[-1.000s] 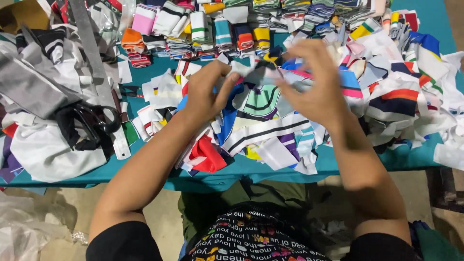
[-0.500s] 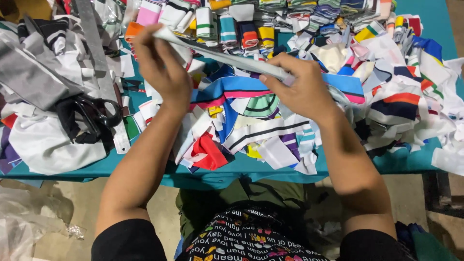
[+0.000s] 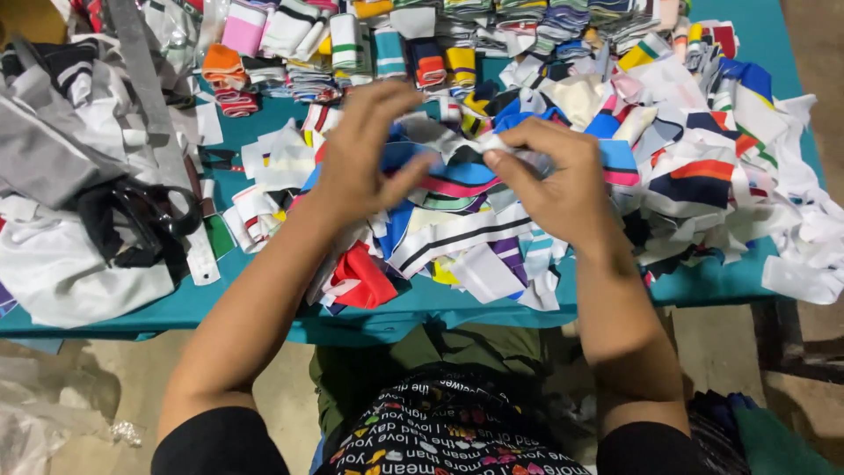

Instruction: Sorting and organizing small fabric scraps by picking them from a pile and stacking them.

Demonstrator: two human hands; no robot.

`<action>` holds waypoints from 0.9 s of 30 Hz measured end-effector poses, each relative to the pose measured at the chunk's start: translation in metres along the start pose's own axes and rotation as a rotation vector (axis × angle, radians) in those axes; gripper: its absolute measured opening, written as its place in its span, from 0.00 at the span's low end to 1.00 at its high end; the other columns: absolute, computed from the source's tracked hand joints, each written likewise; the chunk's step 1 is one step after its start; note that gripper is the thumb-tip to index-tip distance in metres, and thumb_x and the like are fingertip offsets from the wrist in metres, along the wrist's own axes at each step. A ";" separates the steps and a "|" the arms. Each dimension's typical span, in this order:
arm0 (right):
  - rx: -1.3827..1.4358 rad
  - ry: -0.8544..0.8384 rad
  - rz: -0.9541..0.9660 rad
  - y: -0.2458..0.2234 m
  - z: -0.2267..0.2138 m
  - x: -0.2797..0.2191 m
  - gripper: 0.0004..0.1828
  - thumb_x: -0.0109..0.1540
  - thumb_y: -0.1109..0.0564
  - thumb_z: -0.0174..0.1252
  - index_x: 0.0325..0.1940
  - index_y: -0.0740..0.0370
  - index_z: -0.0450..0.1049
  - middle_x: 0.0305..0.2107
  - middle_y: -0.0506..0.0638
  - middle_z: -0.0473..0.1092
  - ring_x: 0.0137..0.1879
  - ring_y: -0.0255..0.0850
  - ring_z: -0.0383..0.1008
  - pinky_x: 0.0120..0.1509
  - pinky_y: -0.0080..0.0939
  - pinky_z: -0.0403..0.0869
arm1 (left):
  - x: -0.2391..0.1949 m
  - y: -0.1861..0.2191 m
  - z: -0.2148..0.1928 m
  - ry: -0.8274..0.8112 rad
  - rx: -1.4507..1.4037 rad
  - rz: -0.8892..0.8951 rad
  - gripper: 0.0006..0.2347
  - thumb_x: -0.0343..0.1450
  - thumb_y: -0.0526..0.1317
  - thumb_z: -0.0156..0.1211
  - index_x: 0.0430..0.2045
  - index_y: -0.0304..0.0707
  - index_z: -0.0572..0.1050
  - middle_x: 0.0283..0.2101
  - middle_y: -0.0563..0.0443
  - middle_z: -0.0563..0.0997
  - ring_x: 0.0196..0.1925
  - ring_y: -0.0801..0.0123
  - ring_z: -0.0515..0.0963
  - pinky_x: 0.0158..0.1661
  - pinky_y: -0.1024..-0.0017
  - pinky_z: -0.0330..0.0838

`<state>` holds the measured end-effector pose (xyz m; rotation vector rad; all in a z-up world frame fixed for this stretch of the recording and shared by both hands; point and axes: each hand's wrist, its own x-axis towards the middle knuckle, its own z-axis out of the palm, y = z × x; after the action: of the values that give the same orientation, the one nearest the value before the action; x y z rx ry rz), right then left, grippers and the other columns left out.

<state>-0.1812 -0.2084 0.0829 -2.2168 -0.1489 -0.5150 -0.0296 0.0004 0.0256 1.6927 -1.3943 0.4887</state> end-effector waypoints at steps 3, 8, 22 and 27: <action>0.056 0.011 -0.063 0.012 0.020 0.004 0.01 0.64 0.64 0.66 0.39 0.62 0.81 0.24 0.55 0.73 0.34 0.48 0.77 0.43 0.45 0.73 | -0.002 0.015 0.029 0.054 -0.221 0.042 0.21 0.70 0.43 0.74 0.51 0.31 0.73 0.42 0.39 0.80 0.40 0.48 0.82 0.47 0.56 0.78; 0.134 -0.022 0.001 0.001 0.032 0.006 0.04 0.66 0.64 0.62 0.39 0.61 0.82 0.20 0.50 0.74 0.28 0.39 0.75 0.40 0.37 0.73 | -0.029 -0.006 0.036 0.155 -0.107 0.102 0.08 0.73 0.34 0.62 0.45 0.36 0.80 0.28 0.47 0.79 0.26 0.56 0.80 0.31 0.65 0.77; 0.132 0.012 0.051 -0.004 0.027 -0.002 0.10 0.67 0.66 0.60 0.53 0.69 0.75 0.35 0.64 0.77 0.44 0.53 0.81 0.51 0.51 0.77 | -0.029 0.000 0.044 -0.082 -0.141 -0.037 0.05 0.77 0.39 0.55 0.40 0.37 0.75 0.26 0.49 0.77 0.25 0.55 0.79 0.28 0.65 0.76; -0.279 0.201 -0.234 0.016 0.016 -0.016 0.13 0.62 0.63 0.74 0.45 0.66 0.77 0.37 0.54 0.70 0.43 0.54 0.76 0.51 0.49 0.75 | -0.028 -0.007 0.038 0.015 -0.283 -0.156 0.04 0.74 0.33 0.58 0.35 0.36 0.80 0.18 0.52 0.76 0.17 0.65 0.75 0.22 0.75 0.72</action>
<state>-0.1863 -0.2053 0.0557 -2.4133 -0.2452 -0.9323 -0.0395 -0.0142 -0.0191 1.5464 -1.2442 0.2047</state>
